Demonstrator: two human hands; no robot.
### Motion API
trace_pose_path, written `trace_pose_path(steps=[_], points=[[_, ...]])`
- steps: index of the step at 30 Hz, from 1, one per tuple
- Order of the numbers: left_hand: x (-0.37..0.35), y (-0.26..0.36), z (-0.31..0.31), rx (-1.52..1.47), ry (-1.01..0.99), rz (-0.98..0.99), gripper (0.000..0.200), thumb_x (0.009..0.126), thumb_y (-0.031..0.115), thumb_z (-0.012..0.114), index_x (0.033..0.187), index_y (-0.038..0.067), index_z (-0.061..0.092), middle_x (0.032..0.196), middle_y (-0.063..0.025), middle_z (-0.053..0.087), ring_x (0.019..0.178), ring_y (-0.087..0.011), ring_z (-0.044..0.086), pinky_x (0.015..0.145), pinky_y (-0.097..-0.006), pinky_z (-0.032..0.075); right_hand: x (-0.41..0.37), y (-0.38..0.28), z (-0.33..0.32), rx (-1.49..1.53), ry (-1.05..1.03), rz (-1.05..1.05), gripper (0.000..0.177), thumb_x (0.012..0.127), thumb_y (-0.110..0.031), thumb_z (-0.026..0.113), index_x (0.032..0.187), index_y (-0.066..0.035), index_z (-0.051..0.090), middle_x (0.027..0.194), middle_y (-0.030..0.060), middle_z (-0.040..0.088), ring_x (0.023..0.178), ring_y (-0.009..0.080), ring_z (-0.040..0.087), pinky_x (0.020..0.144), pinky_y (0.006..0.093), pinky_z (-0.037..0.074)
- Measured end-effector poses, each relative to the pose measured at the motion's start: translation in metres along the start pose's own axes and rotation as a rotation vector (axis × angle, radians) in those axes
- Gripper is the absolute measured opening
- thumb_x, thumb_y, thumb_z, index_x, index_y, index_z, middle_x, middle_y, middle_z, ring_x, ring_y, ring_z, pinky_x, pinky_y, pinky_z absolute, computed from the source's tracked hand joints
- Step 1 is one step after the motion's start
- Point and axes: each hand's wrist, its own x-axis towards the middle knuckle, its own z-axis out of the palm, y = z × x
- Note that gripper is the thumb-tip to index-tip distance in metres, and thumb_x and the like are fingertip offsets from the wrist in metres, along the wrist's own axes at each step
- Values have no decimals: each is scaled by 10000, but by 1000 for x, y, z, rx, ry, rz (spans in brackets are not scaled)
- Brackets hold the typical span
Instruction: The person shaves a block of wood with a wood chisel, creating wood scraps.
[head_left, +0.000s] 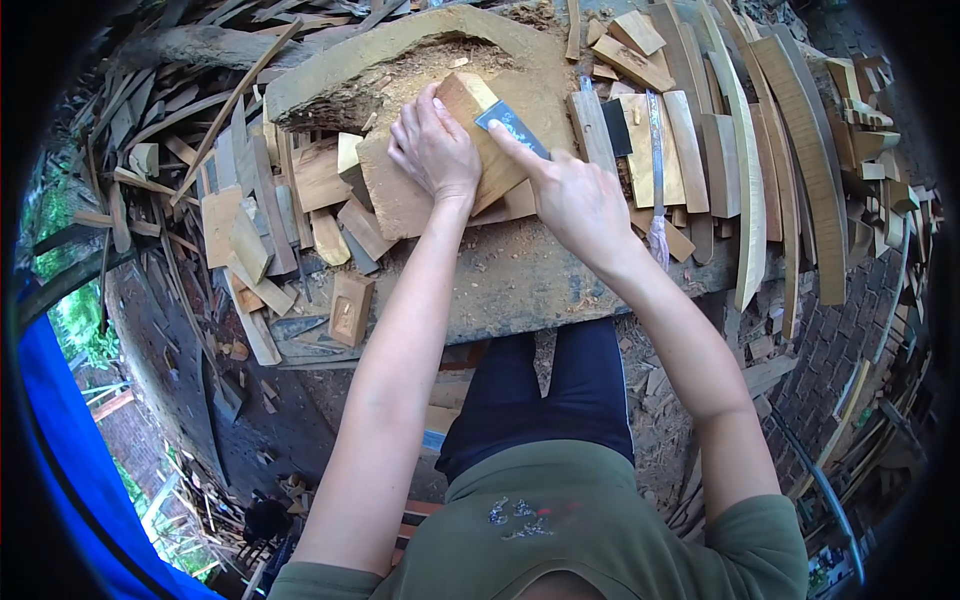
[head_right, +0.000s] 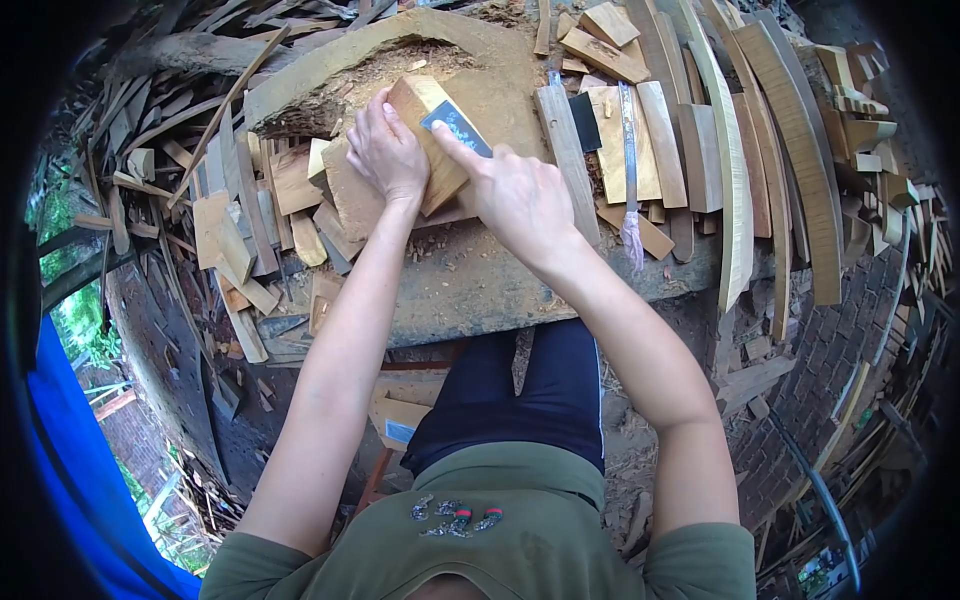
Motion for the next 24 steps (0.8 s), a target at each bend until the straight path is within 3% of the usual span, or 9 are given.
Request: trace_pose_path(steps=[3, 6, 12, 15, 20, 24], points=[[-5, 0, -1, 22, -1, 1, 299, 1009, 259, 438, 1244, 184, 606, 1141, -29, 616, 1154, -237, 522, 1018, -431, 317, 9, -2, 7, 28, -15, 20, 666, 866, -72, 574, 1466, -341, 465, 729, 163, 679, 602, 295, 702, 505, 406, 562], [-1, 0, -2, 9, 1, 11, 296, 1009, 259, 440, 1243, 186, 607, 1133, -28, 616, 1148, -239, 524, 1013, -430, 321, 33, 0, 17, 28, 150, -39, 684, 859, -51, 562, 1473, -335, 459, 727, 179, 679, 601, 298, 702, 507, 413, 564], [-5, -1, -1, 8, 5, 4, 297, 1010, 263, 441, 1242, 185, 610, 1122, -28, 611, 1136, -237, 526, 1006, -427, 324, 9, -1, 4, 110, -86, 34, 652, 884, -22, 498, 1466, -314, 465, 698, 168, 677, 606, 300, 705, 516, 420, 570], [-1, 1, -1, 28, 18, 27, 290, 1010, 263, 443, 1234, 188, 612, 1122, -23, 608, 1135, -235, 526, 998, -424, 328, 34, 1, 16, 76, 135, -40, 637, 890, -23, 492, 1459, -311, 474, 685, 163, 673, 600, 294, 705, 510, 420, 568], [-2, 1, -1, 9, 7, 2, 293, 1013, 268, 442, 1236, 182, 612, 1128, -25, 609, 1139, -239, 525, 1005, -427, 330, -1, -2, -2, 82, -18, 23, 604, 891, -43, 484, 1437, -302, 491, 700, 164, 681, 617, 301, 708, 521, 428, 569], [0, 2, -4, 25, -15, 6, 343, 1035, 296, 400, 1274, 166, 609, 1185, -44, 623, 1170, -258, 524, 1010, -441, 339, 32, -3, 12, 87, 43, -7, 612, 891, -48, 488, 1445, -307, 483, 705, 166, 682, 624, 298, 712, 527, 425, 573]])
